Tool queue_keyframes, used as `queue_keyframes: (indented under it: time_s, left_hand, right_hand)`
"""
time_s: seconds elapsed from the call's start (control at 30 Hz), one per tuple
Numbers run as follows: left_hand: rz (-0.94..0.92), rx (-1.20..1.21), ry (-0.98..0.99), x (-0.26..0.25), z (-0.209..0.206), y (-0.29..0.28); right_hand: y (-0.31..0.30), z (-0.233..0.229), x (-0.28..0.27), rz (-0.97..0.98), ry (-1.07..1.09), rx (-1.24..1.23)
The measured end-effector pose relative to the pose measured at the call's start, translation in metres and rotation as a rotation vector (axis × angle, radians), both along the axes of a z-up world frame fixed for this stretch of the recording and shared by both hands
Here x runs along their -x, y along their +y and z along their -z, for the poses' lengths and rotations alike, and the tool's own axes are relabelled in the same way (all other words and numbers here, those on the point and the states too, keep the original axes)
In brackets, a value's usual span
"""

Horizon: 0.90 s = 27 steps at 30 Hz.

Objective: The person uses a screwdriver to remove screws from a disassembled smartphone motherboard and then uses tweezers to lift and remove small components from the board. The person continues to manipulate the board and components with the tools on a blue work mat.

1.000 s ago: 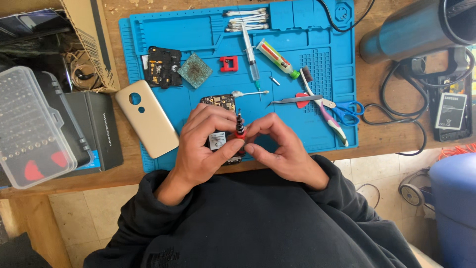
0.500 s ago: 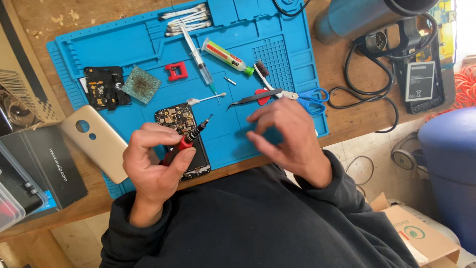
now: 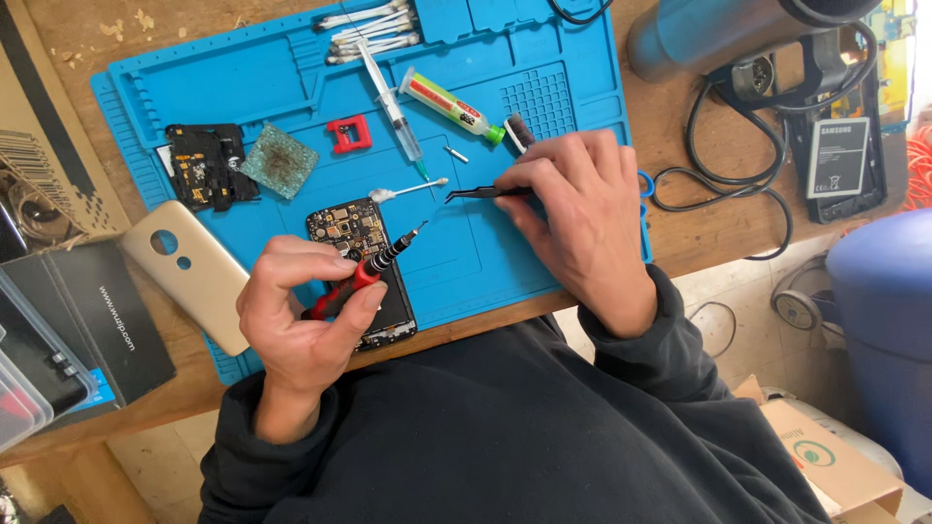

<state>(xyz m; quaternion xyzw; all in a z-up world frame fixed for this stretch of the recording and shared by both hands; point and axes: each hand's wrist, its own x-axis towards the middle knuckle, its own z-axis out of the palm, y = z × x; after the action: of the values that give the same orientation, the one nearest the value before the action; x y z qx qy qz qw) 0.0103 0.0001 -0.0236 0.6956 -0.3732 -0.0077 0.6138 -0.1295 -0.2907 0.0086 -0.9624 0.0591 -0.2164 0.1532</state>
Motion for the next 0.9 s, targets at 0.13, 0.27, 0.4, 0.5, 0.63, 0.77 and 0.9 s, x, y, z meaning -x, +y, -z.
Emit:
queue_keyframes:
  time_s: [0.13,0.27,0.4,0.5,0.63,0.77,0.9]
  left_hand:
    - [-0.036,0.021,0.012,-0.005,-0.004,0.01]
    - [-0.077,0.076,0.053,-0.007,-0.001,0.018]
    - [-0.089,0.156,0.117,-0.006,-0.007,0.017]
    - [-0.086,0.18,0.127,-0.007,-0.01,0.018]
    - [-0.115,0.216,0.178,-0.008,-0.006,0.019]
    - [-0.133,0.207,0.245,-0.007,-0.006,0.017]
    - [-0.134,0.173,0.246,-0.007,-0.006,0.014]
  right_hand:
    - [0.001,-0.009,-0.002,-0.048,-0.015,-0.123]
    - [0.008,-0.022,-0.015,-0.127,-0.014,-0.404]
    - [0.008,-0.025,-0.041,-0.225,0.024,-0.548]
    - [0.012,-0.029,-0.066,-0.269,0.022,-0.535]
    - [0.004,-0.024,-0.077,-0.291,-0.006,-0.521]
    - [-0.006,-0.009,-0.069,-0.316,-0.048,-0.598]
    - [-0.004,-0.01,-0.066,-0.43,-0.094,-0.59]
